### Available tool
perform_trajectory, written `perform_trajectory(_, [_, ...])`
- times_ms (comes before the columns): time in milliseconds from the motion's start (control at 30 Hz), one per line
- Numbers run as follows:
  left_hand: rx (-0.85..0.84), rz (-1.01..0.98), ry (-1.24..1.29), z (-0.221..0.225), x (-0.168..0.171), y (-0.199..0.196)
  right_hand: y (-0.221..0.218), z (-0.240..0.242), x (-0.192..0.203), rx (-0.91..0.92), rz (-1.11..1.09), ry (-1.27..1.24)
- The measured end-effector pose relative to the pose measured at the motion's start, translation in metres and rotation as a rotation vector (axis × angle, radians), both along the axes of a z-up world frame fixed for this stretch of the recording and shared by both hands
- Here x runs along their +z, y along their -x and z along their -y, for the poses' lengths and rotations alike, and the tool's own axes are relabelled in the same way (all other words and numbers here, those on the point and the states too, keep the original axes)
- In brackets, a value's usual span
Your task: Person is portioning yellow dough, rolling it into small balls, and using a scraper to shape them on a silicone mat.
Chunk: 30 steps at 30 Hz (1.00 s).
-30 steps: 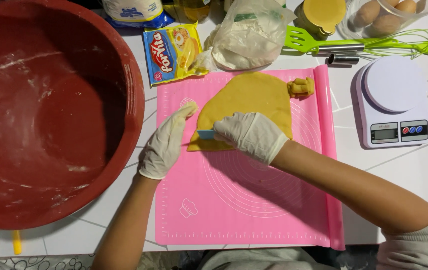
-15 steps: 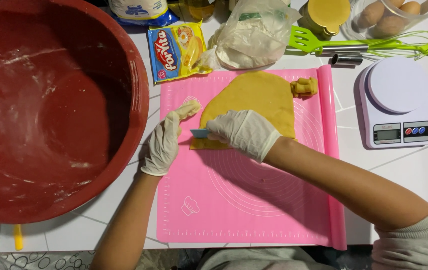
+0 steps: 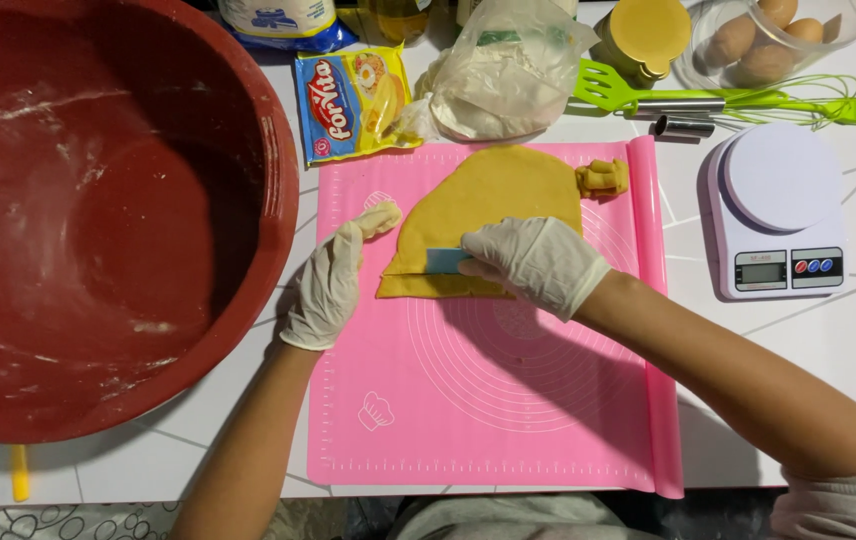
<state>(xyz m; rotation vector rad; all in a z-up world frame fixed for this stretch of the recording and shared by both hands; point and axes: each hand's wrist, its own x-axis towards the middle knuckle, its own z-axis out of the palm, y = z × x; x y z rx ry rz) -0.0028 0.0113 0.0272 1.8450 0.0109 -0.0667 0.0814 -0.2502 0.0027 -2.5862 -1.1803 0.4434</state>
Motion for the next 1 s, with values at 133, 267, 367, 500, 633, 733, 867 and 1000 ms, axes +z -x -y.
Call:
perform_trajectory(133, [0.028, -0.008, -0.019, -0.001, 0.001, 0.001, -0.001, -0.038, -0.001, 0.046, -0.089, -0.15])
perform_trajectory(267, [0.136, 0.109, -0.111, -0.013, -0.043, 0.001, 0.007, -0.073, 0.003, 0.111, 0.097, -0.079])
perform_trajectory(367, [0.281, 1.044, -0.967, -0.032, -0.111, -0.002, 0.014, -0.077, 0.032, 0.13, -0.074, -0.23])
perform_trajectory(500, [0.155, 0.46, -0.346, -0.004, -0.028, 0.002, 0.008, -0.057, 0.025, 0.089, -0.093, -0.117])
perform_trajectory(633, [0.083, 0.292, -0.08, 0.001, -0.007, 0.006, -0.008, -0.007, 0.002, -0.031, -0.07, 0.042])
perform_trajectory(733, [0.063, 0.376, -0.072, 0.0, -0.02, 0.002, -0.005, 0.035, 0.003, -0.081, -0.053, 0.078])
perform_trajectory(867, [0.026, 0.514, -0.369, -0.007, -0.006, 0.003, -0.005, 0.087, -0.004, -0.137, 0.024, 0.168])
perform_trajectory(1000, [0.05, 0.551, -0.732, -0.018, -0.027, 0.01, -0.006, 0.122, -0.004, -0.212, -0.053, 0.156])
